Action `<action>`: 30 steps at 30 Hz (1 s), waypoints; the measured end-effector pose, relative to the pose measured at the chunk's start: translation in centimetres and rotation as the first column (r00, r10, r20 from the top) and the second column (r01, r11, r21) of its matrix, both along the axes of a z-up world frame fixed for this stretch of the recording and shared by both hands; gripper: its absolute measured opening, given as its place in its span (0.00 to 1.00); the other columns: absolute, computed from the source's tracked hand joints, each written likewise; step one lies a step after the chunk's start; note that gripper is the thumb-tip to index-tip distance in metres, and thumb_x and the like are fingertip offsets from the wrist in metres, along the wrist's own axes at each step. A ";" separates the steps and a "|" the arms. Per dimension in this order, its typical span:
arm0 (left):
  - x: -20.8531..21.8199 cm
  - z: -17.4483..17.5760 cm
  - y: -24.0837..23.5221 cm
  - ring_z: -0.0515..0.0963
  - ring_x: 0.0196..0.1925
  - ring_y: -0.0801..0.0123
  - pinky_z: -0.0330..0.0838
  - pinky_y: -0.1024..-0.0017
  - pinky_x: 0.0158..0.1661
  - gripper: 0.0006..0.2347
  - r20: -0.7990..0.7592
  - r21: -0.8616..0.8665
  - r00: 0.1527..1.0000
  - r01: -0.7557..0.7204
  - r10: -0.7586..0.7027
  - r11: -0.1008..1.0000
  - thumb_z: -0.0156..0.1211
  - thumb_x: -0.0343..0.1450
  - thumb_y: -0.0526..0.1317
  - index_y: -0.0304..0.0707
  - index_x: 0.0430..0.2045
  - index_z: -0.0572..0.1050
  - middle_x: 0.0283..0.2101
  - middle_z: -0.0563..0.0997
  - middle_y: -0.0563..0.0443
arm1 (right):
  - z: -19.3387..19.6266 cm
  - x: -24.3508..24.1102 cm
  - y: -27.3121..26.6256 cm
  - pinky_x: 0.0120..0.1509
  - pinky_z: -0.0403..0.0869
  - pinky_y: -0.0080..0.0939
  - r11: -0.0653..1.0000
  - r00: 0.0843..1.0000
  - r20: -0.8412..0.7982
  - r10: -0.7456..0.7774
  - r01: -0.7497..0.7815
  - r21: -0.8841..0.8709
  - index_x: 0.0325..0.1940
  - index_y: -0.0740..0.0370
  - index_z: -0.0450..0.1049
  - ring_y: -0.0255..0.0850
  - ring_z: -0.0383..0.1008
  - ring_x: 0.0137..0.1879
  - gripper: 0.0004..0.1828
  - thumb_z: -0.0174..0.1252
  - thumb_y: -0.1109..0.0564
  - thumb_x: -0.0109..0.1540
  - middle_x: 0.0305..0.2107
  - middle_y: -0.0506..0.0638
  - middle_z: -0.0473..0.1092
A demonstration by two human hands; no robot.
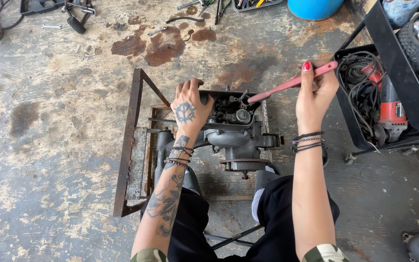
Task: The person scrubs the surface of a metal engine part with a red brush, focusing on the intake manifold and cylinder head areas. They rotate the part to access different sides and continue scrubbing various surfaces.
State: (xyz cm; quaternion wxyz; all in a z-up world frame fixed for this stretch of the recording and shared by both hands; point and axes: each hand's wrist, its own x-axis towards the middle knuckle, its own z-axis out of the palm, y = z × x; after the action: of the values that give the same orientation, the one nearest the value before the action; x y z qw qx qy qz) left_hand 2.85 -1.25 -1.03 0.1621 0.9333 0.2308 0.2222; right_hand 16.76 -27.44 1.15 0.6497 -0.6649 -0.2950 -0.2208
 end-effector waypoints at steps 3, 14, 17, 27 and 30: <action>-0.4 0.8 -0.5 0.76 0.55 0.54 0.64 0.36 0.58 0.14 0.080 0.097 0.995 0.050 -0.057 0.994 0.65 0.64 0.45 0.46 0.41 0.74 0.38 0.80 0.50 | 1.1 -1.3 0.2 0.40 0.79 0.40 1.000 1.000 -0.018 -0.007 0.008 0.007 0.44 0.67 0.71 0.44 0.77 0.38 0.10 0.51 0.58 0.76 0.33 0.58 0.72; 0.9 -6.1 1.3 0.75 0.60 0.36 0.67 0.43 0.61 0.23 0.325 -0.304 0.946 0.123 -0.019 0.945 0.62 0.73 0.51 0.24 0.49 0.75 0.51 0.79 0.26 | 0.2 -4.9 3.0 0.37 0.80 0.36 0.962 0.871 -0.447 0.201 -0.263 -0.079 0.41 0.73 0.77 0.39 0.78 0.35 0.06 0.63 0.63 0.66 0.31 0.61 0.76; -1.9 -3.2 1.9 0.79 0.52 0.36 0.74 0.40 0.50 0.21 0.092 -0.383 0.987 0.157 -0.131 0.910 0.59 0.73 0.55 0.43 0.53 0.73 0.47 0.78 0.40 | -1.0 -2.5 0.7 0.36 0.79 0.32 0.974 0.918 -0.375 0.131 -0.189 -0.123 0.42 0.68 0.77 0.39 0.79 0.35 0.06 0.63 0.61 0.70 0.32 0.58 0.76; -2.9 -0.2 0.2 0.78 0.51 0.37 0.75 0.42 0.45 0.17 0.110 -0.340 0.988 0.144 -0.113 0.929 0.55 0.75 0.50 0.41 0.53 0.72 0.45 0.77 0.38 | 2.3 -5.8 0.2 0.42 0.80 0.46 0.771 0.851 -0.522 0.062 -0.372 -0.516 0.41 0.74 0.78 0.53 0.80 0.36 0.05 0.63 0.72 0.60 0.33 0.69 0.77; -2.9 -0.2 0.2 0.78 0.51 0.40 0.76 0.44 0.44 0.17 0.071 -0.299 0.993 0.107 -0.090 0.948 0.57 0.74 0.51 0.44 0.52 0.73 0.43 0.78 0.41 | 0.9 -4.7 -0.5 0.36 0.77 0.40 0.778 0.913 -0.405 0.052 -0.291 -0.556 0.40 0.75 0.76 0.48 0.80 0.34 0.03 0.63 0.70 0.63 0.28 0.66 0.76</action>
State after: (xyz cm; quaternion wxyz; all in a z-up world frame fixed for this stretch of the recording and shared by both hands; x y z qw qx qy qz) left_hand -0.03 -1.09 -1.19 0.3202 0.9012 0.2106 0.2024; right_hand 12.03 -27.98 2.02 0.4638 -0.8361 -0.2833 0.0750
